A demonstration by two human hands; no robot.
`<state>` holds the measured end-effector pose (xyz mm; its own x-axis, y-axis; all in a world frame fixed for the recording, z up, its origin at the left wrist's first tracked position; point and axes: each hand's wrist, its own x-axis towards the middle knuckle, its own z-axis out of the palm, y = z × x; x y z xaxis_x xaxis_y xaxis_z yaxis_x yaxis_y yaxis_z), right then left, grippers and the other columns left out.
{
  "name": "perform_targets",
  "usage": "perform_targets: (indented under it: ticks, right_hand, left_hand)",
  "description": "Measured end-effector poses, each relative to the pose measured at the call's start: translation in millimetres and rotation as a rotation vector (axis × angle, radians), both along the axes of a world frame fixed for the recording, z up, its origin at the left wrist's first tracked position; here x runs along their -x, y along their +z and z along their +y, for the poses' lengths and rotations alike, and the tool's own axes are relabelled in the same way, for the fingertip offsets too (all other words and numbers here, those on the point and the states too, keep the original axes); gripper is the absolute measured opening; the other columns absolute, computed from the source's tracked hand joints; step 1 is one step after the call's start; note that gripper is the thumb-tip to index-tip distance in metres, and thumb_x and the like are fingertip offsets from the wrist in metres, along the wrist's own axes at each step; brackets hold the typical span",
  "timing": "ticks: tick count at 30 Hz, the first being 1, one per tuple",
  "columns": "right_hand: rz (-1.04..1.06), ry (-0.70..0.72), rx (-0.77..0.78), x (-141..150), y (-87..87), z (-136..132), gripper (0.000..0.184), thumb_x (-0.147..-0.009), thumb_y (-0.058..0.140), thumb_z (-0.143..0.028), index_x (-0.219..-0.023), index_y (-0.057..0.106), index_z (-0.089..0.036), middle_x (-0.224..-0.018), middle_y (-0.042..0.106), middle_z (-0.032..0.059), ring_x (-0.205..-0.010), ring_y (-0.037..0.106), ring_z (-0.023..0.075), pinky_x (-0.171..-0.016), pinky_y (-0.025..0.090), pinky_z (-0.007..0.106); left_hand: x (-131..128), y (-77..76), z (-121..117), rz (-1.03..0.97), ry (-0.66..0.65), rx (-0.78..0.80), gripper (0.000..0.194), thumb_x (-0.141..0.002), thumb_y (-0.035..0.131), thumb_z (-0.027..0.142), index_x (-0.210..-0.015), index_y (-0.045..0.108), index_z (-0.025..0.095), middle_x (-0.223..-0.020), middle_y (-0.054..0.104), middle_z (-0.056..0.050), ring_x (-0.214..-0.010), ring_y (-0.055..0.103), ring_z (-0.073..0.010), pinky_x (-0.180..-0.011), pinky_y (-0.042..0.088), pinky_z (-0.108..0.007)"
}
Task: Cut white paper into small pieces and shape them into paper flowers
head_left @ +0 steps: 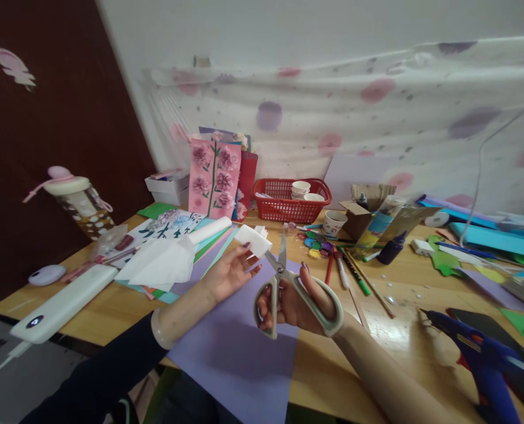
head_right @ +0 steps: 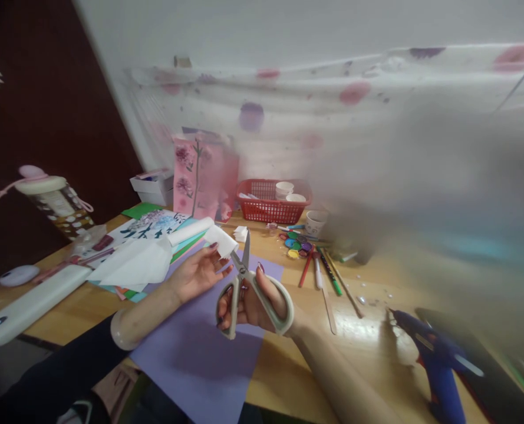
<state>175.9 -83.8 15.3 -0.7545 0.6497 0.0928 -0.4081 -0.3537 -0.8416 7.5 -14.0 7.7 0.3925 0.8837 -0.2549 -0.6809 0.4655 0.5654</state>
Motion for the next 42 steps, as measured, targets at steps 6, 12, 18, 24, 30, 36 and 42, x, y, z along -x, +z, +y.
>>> perform_targets:
  ticks: [6, 12, 18, 24, 30, 36, 42]
  right_hand:
    - [0.017, 0.016, 0.012, -0.8, -2.4, 0.2, 0.062, -0.077, 0.035, -0.074, -0.088, 0.051, -0.016, -0.087, 0.061, 0.0118, -0.089, 0.061, 0.0246, -0.082, 0.046, 0.042]
    - [0.05, 0.045, 0.048, -4.7, -4.6, 1.8, 0.058, -0.076, 0.041, -0.072, -0.089, 0.05, -0.016, -0.089, 0.061, 0.0117, -0.09, 0.061, 0.0249, -0.082, 0.045, 0.042]
    - [0.026, 0.013, 0.041, -2.7, -4.1, 0.9, 0.058, -0.075, 0.042, -0.073, -0.087, 0.049, -0.017, -0.085, 0.06, 0.0095, -0.086, 0.061, 0.0238, -0.08, 0.046, 0.041]
    - [0.089, -0.048, 0.048, 0.9, -6.3, 1.7, 0.06, -0.078, 0.032, -0.074, -0.083, 0.049, -0.017, -0.074, 0.056, 0.005, -0.07, 0.059, 0.0188, -0.073, 0.048, 0.041]
    - [0.086, -0.052, 0.057, 3.4, -7.7, 1.9, 0.061, -0.076, 0.033, -0.076, -0.077, 0.048, -0.017, -0.063, 0.049, -0.0008, -0.054, 0.05, 0.0126, -0.065, 0.051, 0.038]
    - [0.004, -0.111, 0.093, 2.7, -18.4, 6.5, 0.065, -0.073, 0.036, -0.078, -0.076, 0.051, -0.015, -0.055, 0.047, -0.0035, -0.041, 0.042, 0.007, -0.047, 0.052, 0.029]
    - [-0.099, -0.189, 0.122, 3.4, -28.7, 11.6, 0.062, -0.067, 0.049, -0.076, -0.069, 0.051, -0.014, -0.045, 0.044, -0.0063, -0.032, 0.041, 0.0053, -0.035, 0.048, 0.022]
  left_hand:
    - [3.3, -0.6, 3.0, 0.014, 0.013, -0.019, 0.007, -0.075, 0.059, 0.01, -0.074, 0.063, 0.016, -0.081, 0.07, -0.005, -0.079, 0.064, -0.0166, -0.079, 0.047, -0.035]
    - [7.4, -3.5, 7.0, 0.108, -0.052, -0.183, 0.007, -0.069, 0.067, 0.012, -0.075, 0.064, 0.015, -0.081, 0.069, -0.003, -0.079, 0.063, -0.0152, -0.081, 0.046, -0.032]
    - [5.7, -3.9, 6.1, 0.183, -0.113, -0.276, 0.015, -0.064, 0.072, 0.011, -0.077, 0.067, 0.012, -0.078, 0.069, -0.003, -0.078, 0.063, -0.0146, -0.081, 0.045, -0.03]
    - [3.9, -3.8, 4.4, 0.191, -0.082, -0.294, 0.017, -0.062, 0.074, 0.014, -0.078, 0.068, 0.012, -0.078, 0.069, -0.003, -0.079, 0.062, -0.0145, -0.084, 0.043, -0.031]
    - [4.5, -3.1, 6.4, 0.174, -0.067, -0.322, 0.011, -0.061, 0.074, 0.012, -0.07, 0.067, 0.013, -0.077, 0.07, -0.003, -0.078, 0.063, -0.0144, -0.083, 0.045, -0.03]
    - [7.0, -2.7, 9.4, 0.185, -0.06, -0.331, 0.012, -0.061, 0.074, 0.013, -0.071, 0.068, 0.012, -0.074, 0.07, -0.004, -0.074, 0.064, -0.0145, -0.082, 0.046, -0.031]
    - [12.2, -3.6, 13.7, 0.206, -0.055, -0.316, 0.012, -0.061, 0.074, 0.013, -0.072, 0.069, 0.012, -0.076, 0.07, -0.004, -0.075, 0.064, -0.0151, -0.082, 0.046, -0.032]
